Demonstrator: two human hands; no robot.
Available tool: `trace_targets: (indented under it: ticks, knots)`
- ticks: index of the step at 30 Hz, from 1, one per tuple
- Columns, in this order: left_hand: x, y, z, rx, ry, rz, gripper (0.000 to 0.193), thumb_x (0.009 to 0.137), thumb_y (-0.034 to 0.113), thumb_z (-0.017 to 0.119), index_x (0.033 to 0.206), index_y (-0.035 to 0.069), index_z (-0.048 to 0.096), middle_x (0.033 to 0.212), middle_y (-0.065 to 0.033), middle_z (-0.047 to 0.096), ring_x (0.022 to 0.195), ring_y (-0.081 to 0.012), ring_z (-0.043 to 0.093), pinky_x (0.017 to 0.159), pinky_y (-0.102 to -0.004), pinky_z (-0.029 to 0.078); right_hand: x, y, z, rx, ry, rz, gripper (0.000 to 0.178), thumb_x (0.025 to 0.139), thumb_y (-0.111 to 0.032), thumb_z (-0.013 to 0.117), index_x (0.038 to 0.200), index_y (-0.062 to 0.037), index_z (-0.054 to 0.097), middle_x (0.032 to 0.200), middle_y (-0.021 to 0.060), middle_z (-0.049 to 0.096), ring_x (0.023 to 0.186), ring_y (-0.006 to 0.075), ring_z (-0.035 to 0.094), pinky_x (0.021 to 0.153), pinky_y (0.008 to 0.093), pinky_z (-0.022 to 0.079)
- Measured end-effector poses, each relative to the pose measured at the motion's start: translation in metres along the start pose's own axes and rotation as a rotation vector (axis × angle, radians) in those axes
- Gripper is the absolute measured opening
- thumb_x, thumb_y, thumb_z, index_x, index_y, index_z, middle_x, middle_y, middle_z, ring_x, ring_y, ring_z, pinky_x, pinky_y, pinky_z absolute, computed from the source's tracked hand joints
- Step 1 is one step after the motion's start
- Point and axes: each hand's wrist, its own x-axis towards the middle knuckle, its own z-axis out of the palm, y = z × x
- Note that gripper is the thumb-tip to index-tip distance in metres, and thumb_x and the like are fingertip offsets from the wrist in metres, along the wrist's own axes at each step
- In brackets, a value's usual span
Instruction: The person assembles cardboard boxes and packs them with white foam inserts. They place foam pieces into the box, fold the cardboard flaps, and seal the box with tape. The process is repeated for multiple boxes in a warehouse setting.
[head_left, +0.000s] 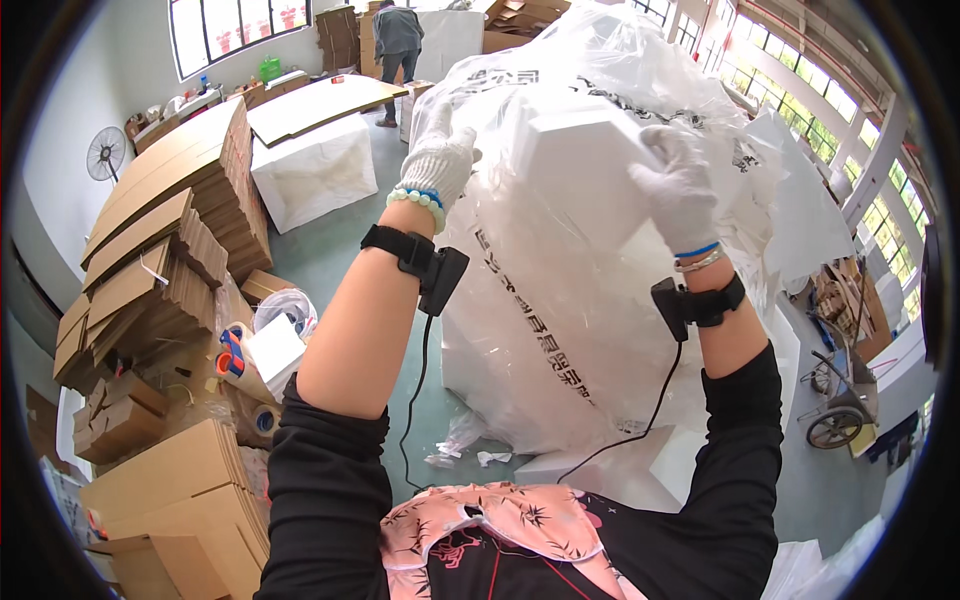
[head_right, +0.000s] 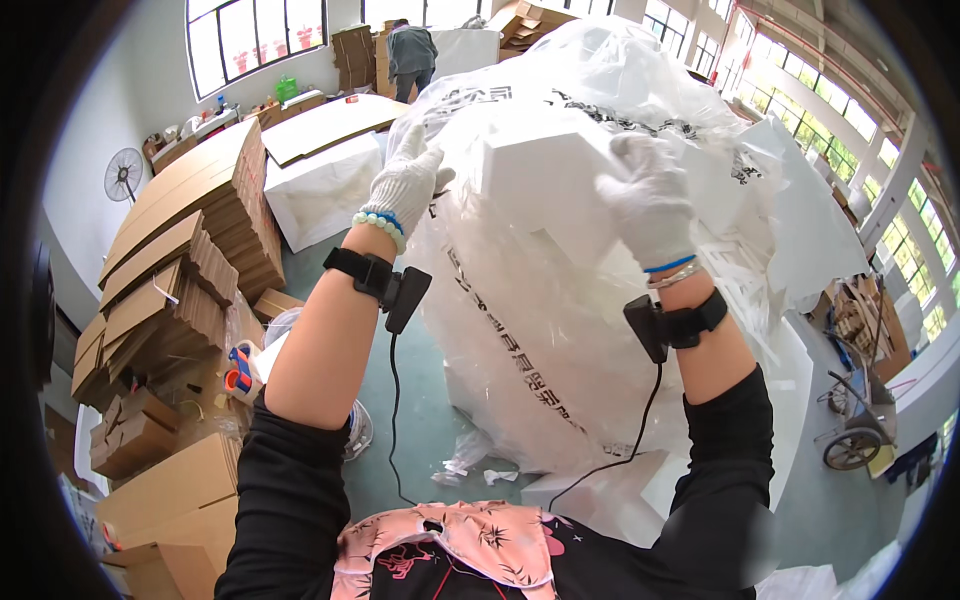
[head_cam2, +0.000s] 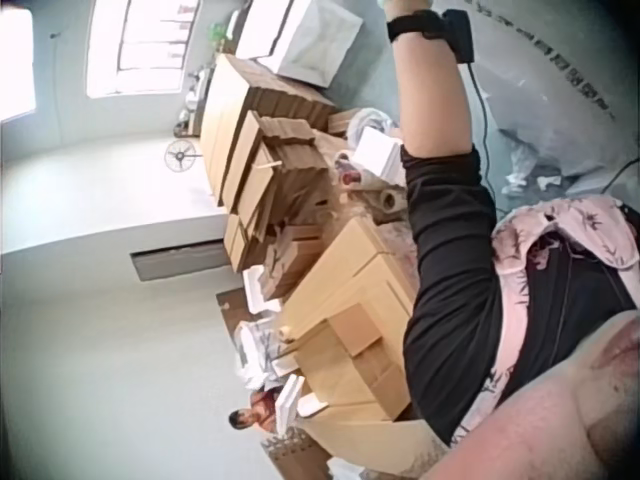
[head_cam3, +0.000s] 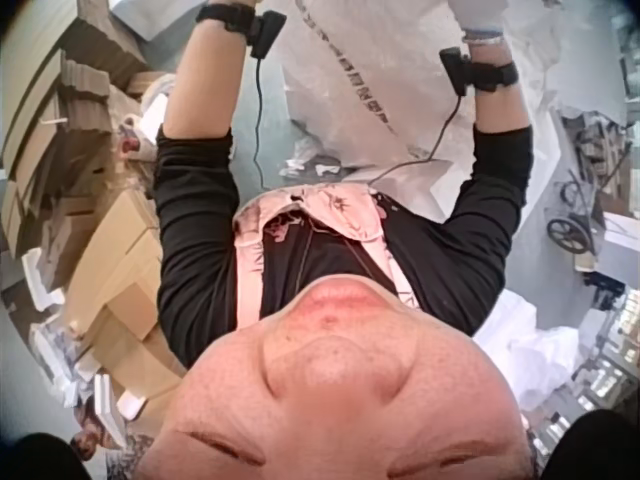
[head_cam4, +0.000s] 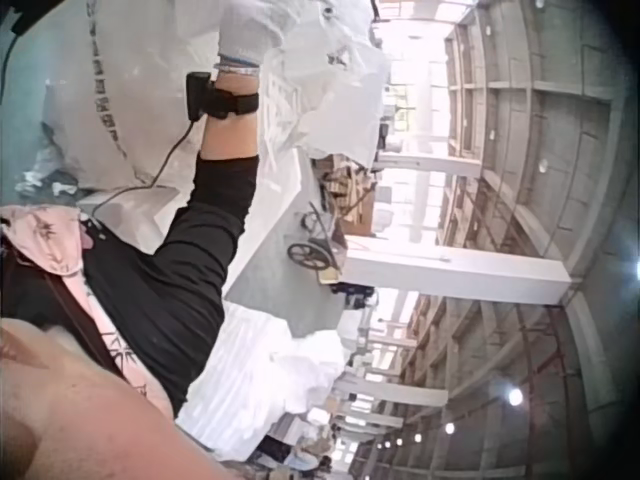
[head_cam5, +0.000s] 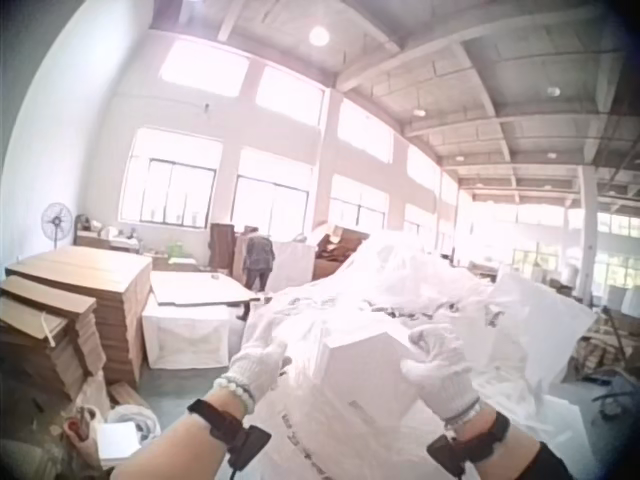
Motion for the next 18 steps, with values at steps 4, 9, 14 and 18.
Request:
trace_targets:
  ticks: [4, 9, 14, 18]
  knots:
    - [0.009, -0.049, -0.005, 0.244, -0.109, -0.056, 0.058, 0.094, 0.028, 0.055, 0.147, 0.007, 0.044, 0.118, -0.0111, 0.064, 0.097, -0.0165, 0.062, 0.085, -0.0293, 0.050, 0.013, 0.023, -0.070, 0.456, 0.043, 0.226, 0.036, 0.084, -0.015, 0.064, 0.117, 0.0013, 0.063, 0.105, 0.0076, 0.066, 0.099, 0.0144, 0.061, 0.091, 0.0295, 0.047]
    - [-0.040, -0.053, 0.000, -0.002, -0.162, -0.059, 0.042, 0.096, 0.022, 0.057, 0.133, 0.003, 0.058, 0.115, -0.0123, 0.067, 0.101, -0.0150, 0.063, 0.087, -0.0267, 0.050, -0.038, 0.028, -0.130, 0.784, 0.228, 0.270, 0.037, 0.092, -0.017, 0.060, 0.121, 0.0066, 0.058, 0.112, 0.0096, 0.064, 0.102, 0.0155, 0.059, 0.090, 0.0281, 0.046]
    - [-0.127, -0.017, -0.036, -0.311, 0.121, 0.390, 0.052, 0.098, 0.017, 0.060, 0.142, -0.003, 0.043, 0.132, -0.0138, 0.058, 0.106, -0.0173, 0.063, 0.090, -0.0307, 0.051, -0.149, -0.029, -0.083, 0.312, 0.241, 0.386, 0.031, 0.091, -0.011, 0.062, 0.117, 0.0055, 0.059, 0.108, 0.0079, 0.064, 0.101, 0.0194, 0.061, 0.087, 0.0302, 0.048]
    - [-0.197, -0.008, -0.104, -0.339, 0.006, 0.441, 0.094, 0.079, 0.020, 0.082, 0.152, 0.001, 0.027, 0.137, -0.0155, 0.054, 0.111, -0.0172, 0.059, 0.098, -0.0333, 0.046, -0.193, -0.039, -0.009, 0.306, 0.011, 0.188, 0.029, 0.088, -0.006, 0.065, 0.115, 0.0026, 0.060, 0.108, 0.0072, 0.064, 0.102, 0.0182, 0.060, 0.089, 0.0303, 0.047]
